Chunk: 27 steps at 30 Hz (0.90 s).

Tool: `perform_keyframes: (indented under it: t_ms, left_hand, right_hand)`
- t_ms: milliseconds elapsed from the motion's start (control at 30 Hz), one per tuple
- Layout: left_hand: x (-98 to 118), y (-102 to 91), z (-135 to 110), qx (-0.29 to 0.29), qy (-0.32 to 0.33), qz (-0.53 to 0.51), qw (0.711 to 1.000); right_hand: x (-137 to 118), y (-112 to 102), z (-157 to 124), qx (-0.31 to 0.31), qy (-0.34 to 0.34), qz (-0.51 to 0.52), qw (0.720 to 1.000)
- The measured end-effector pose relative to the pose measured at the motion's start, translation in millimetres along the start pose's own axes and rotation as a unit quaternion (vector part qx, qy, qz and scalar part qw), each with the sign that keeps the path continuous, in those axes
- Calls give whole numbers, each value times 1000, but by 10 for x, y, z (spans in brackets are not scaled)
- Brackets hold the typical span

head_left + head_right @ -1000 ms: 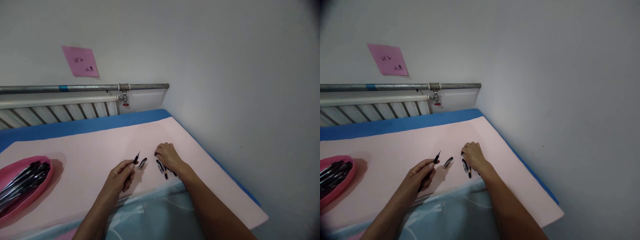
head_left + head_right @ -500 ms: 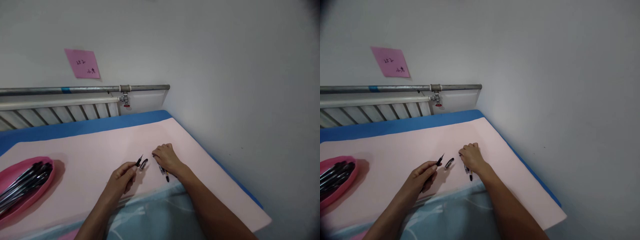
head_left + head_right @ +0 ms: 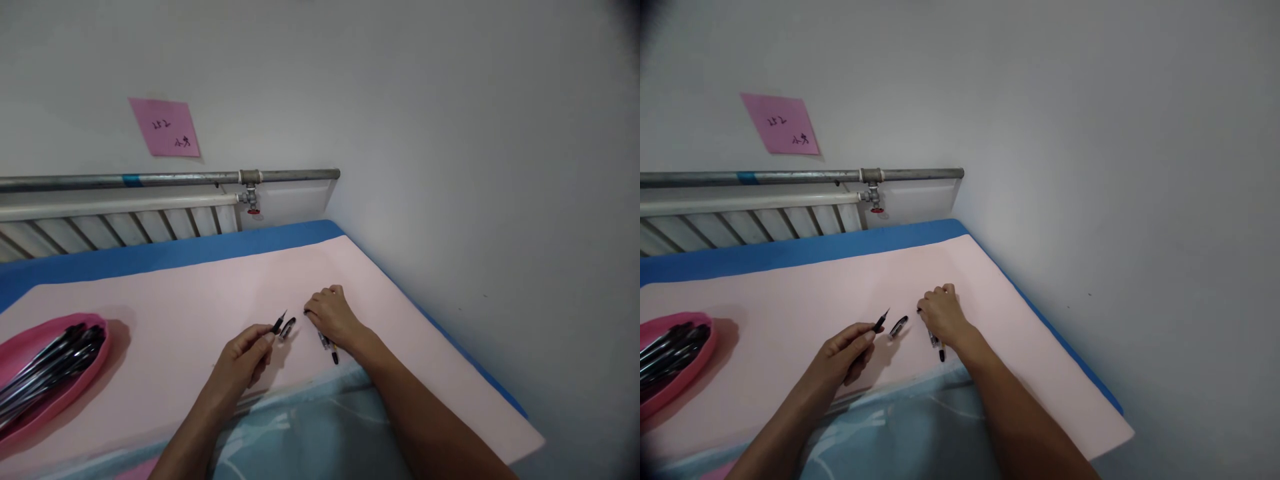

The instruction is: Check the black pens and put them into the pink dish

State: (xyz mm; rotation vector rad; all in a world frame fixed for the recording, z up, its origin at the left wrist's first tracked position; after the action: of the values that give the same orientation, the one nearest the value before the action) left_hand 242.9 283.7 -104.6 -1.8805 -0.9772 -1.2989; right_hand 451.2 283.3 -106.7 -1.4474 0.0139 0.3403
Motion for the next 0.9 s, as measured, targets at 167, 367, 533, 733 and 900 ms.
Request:
perform_keyframes:
  t_ms: [167, 367, 533, 733, 900]
  left_hand:
    - [22, 1, -10, 0, -2, 15, 1000]
    - [32, 2, -14, -1, -3, 20, 1000]
    - [37, -47, 6, -6, -5, 48, 999]
    - [-6, -116, 56, -6, 15, 84, 996]
    - [-20, -111, 58, -14, 21, 120, 992]
  right_hand:
    - [-14, 1, 7, -8, -3, -8, 1000]
    - [-27, 22, 48, -7, 2, 25, 1000]
    - [-90, -103, 72, 32, 30, 198, 979]
    - [-223, -217, -23, 44, 29, 508, 860]
    - [-244, -202, -56, 27, 26, 523, 852]
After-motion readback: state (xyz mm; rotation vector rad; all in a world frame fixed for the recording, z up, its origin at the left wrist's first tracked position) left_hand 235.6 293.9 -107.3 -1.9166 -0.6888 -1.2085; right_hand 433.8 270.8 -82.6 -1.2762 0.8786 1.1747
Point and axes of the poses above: each hand's wrist, its own z-axis towards the middle knuckle, its own y-axis out of the palm, x = y × z, the point moved 1 cm from there along z, towards the middle knuckle, and after that the axes turned 12 degrees about z, right-handed, at the moved point
